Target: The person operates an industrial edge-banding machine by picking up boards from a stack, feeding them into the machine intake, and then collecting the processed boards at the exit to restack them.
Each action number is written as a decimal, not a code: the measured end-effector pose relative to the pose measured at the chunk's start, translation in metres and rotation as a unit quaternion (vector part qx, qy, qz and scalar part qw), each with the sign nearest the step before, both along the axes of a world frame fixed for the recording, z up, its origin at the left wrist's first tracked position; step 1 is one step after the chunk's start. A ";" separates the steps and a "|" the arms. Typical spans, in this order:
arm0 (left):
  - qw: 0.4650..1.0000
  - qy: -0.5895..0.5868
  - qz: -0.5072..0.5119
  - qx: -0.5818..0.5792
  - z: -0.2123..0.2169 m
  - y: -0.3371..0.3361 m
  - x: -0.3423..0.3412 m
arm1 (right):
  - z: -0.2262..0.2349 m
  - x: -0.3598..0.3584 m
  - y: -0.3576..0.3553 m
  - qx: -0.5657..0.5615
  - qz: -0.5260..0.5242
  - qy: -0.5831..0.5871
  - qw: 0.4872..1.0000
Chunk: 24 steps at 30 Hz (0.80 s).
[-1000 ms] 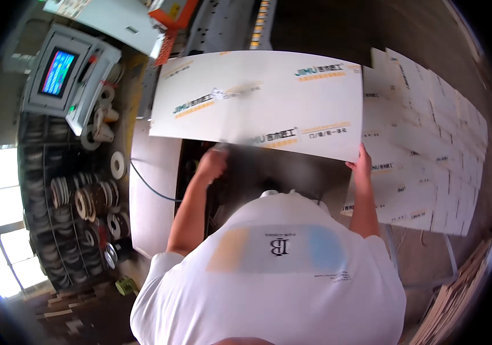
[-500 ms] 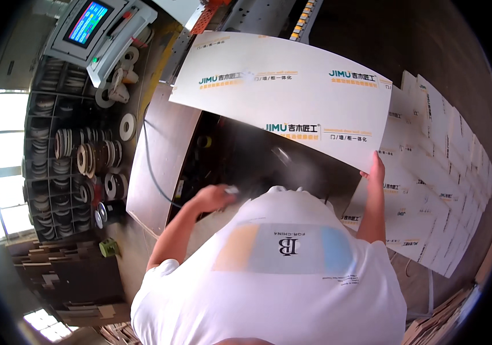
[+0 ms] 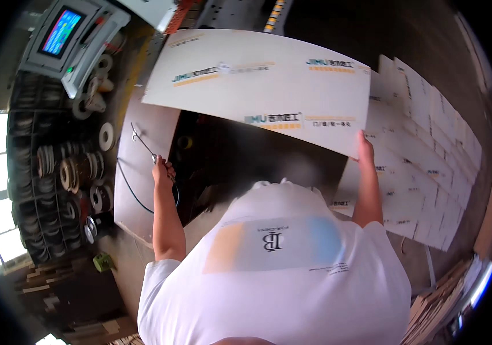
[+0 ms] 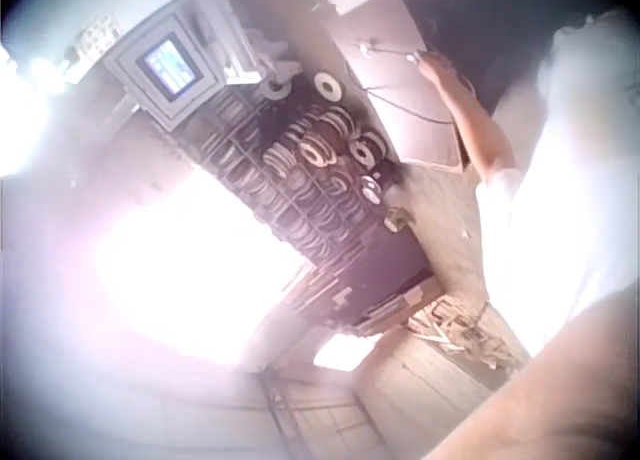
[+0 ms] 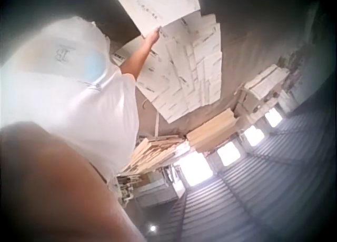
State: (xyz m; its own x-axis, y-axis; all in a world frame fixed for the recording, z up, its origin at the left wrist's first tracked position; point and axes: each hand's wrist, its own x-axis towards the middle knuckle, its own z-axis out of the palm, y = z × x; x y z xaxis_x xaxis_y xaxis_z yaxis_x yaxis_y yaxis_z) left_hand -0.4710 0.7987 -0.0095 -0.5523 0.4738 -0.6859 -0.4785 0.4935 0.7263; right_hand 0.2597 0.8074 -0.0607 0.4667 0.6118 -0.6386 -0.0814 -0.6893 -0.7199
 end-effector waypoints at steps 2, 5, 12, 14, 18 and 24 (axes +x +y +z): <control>1.000 -0.025 -0.008 0.006 -0.003 0.029 0.038 | 0.027 -0.017 0.006 0.006 0.005 0.003 1.000; 0.938 -0.014 -0.345 0.021 0.004 0.050 0.108 | 0.050 -0.022 0.007 -0.016 -0.011 -0.031 0.999; 0.540 0.100 -0.835 -0.033 0.005 0.003 0.148 | 0.016 -0.028 0.020 -0.027 -0.022 -0.001 0.999; 0.561 0.031 -0.816 -0.133 0.003 0.002 0.130 | -0.016 -0.005 0.010 -0.041 -0.027 0.033 0.998; 0.826 0.094 -0.553 -0.048 -0.004 0.007 0.100 | -0.025 -0.001 -0.003 0.007 -0.011 0.039 0.999; 0.976 -0.055 -0.204 0.053 0.005 0.089 0.088 | 0.062 -0.055 0.012 -0.106 0.023 -0.079 0.991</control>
State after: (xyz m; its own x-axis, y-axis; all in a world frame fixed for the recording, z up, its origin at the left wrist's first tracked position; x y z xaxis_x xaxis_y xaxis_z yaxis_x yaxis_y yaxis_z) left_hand -0.3828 0.8875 -0.0042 -0.2288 0.7100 -0.6660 -0.3366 0.5842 0.7385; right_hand 0.2047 0.8191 0.0010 0.5468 0.4943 -0.6757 0.0556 -0.8268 -0.5598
